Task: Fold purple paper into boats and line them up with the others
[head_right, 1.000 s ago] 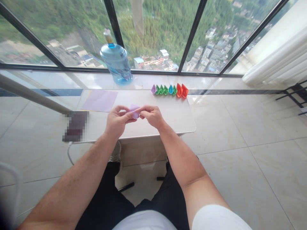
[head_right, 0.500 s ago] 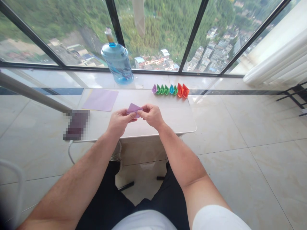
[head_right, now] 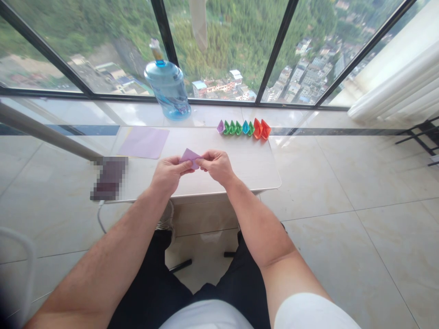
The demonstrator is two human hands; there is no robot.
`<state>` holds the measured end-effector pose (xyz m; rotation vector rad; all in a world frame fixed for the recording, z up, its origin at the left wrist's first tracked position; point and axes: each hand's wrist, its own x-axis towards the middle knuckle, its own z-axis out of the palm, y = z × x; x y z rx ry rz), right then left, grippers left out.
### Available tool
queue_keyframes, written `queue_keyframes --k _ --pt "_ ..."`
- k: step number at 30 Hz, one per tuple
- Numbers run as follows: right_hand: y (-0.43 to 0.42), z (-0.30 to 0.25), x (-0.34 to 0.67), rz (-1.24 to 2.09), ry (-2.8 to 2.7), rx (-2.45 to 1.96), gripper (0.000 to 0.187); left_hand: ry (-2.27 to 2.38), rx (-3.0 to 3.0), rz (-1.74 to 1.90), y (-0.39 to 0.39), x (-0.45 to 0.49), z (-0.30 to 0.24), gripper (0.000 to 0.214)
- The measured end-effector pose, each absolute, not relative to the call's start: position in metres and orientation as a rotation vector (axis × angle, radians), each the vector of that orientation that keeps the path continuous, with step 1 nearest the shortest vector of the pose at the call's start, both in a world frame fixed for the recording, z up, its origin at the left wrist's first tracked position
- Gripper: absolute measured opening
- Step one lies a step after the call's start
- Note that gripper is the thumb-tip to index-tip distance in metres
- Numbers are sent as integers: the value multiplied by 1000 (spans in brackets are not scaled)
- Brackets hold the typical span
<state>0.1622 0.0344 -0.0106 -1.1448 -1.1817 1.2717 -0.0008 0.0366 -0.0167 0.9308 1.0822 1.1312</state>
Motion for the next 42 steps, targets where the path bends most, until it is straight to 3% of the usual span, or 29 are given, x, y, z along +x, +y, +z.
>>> queue_keyframes --k 24,26,31,42 --pt "39 -17 166 1283 -1090 -1136 37 1046 863 1238 37 -1 -16 40" --pt "39 -20 164 1175 -1123 -1227 35 1088 883 1269 36 2 -17 40" --pt "31 -25 149 473 -1342 -1405 22 1300 995 1449 35 9 -22 36" --pt "25 -18 145 635 -1436 -1375 20 1309 1567 1381 26 12 -21 25"
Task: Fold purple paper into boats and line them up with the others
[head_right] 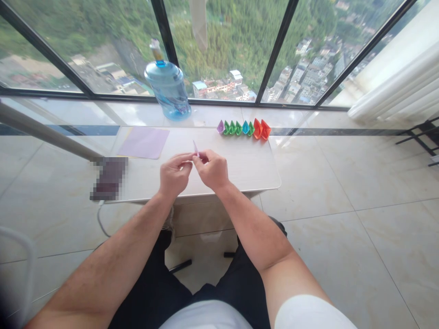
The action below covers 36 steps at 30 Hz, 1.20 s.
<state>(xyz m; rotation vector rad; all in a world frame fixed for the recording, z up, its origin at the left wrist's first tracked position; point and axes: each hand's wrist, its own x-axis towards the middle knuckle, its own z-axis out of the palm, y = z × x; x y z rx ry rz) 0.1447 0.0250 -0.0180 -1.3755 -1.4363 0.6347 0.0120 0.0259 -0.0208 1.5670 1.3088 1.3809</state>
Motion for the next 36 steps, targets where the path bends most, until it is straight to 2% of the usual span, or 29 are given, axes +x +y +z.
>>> queue_keyframes --k 2,6,10,17,22,26,36 --pt "29 -19 147 769 -1300 -1410 16 1393 1503 1401 31 10 -22 22" --pt "36 -18 152 1145 -1051 -1339 11 1310 1165 1351 43 5 -24 46" --pt "40 -15 159 1317 -1065 -1281 11 1177 1057 1224 45 1 -20 25" --pt "37 -16 165 1355 -1244 -1224 17 1118 1140 1163 40 1 -12 14" --pt "36 -16 164 1276 -1311 -1237 32 1087 1092 1122 40 1 -13 16" --pt "38 -16 166 1354 -1290 -1186 39 1029 1042 1138 42 -2 -16 18" --pt "40 -17 177 1429 -1221 -1039 30 939 906 1149 42 -3 -13 21"
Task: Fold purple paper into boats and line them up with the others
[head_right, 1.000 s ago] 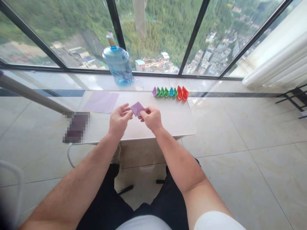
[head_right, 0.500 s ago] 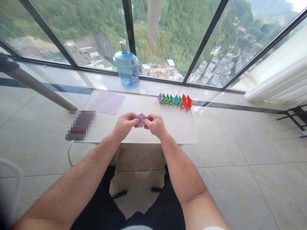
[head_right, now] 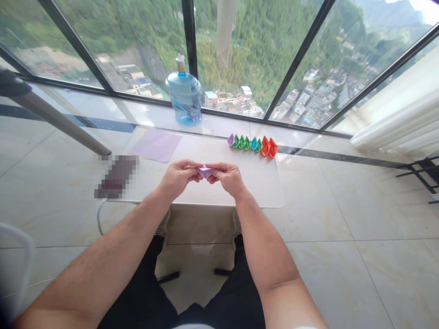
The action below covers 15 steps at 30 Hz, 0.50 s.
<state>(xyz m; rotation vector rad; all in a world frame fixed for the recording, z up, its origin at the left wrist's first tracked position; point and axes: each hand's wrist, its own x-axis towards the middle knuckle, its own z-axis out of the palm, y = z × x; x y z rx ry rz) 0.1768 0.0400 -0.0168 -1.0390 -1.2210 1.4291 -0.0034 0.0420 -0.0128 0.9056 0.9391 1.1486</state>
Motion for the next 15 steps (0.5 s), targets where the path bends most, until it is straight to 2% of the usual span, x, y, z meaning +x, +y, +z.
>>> queue_keyframes --k 3,8,15 --pt "39 -16 177 1429 -1218 -1013 24 936 928 1159 41 -4 -12 22" --pt "39 -13 175 1334 -1270 -1072 26 997 1045 1146 39 -3 -11 35" --pt "40 -17 172 1204 -1290 -1225 24 1149 1022 1152 40 1 -14 18"
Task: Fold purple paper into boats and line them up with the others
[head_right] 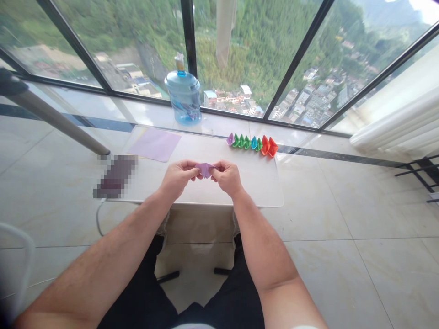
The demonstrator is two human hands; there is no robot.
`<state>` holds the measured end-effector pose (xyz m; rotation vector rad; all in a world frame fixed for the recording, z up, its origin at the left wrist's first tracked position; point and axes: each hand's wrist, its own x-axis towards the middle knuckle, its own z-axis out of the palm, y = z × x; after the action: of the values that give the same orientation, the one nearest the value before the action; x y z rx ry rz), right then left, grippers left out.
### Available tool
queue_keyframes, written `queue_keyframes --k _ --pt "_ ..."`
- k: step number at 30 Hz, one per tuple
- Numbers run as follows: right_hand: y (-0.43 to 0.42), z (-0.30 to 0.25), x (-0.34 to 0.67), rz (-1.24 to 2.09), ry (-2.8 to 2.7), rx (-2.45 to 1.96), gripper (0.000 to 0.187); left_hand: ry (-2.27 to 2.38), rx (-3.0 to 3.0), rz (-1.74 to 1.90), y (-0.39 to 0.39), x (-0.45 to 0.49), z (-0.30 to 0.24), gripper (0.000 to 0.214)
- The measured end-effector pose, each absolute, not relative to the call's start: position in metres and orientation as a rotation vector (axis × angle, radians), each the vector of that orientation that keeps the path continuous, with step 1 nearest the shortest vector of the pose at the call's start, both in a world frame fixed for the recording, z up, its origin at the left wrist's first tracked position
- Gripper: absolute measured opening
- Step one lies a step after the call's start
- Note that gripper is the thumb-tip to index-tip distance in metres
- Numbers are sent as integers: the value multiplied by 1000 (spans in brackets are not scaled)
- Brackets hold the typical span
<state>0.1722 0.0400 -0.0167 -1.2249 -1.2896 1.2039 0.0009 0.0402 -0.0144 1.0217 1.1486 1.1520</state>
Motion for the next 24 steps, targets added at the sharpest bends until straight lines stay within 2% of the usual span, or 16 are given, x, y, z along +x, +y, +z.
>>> queue_keyframes --k 8,17,24 --pt "42 -19 172 1202 -1248 -1211 27 1053 826 1183 41 -1 -17 23" --pt "41 -19 171 1254 -1245 -1174 24 1073 787 1210 41 -2 -19 17" --pt "41 -18 175 1294 -1276 -1183 28 1134 910 1186 40 -4 -17 20"
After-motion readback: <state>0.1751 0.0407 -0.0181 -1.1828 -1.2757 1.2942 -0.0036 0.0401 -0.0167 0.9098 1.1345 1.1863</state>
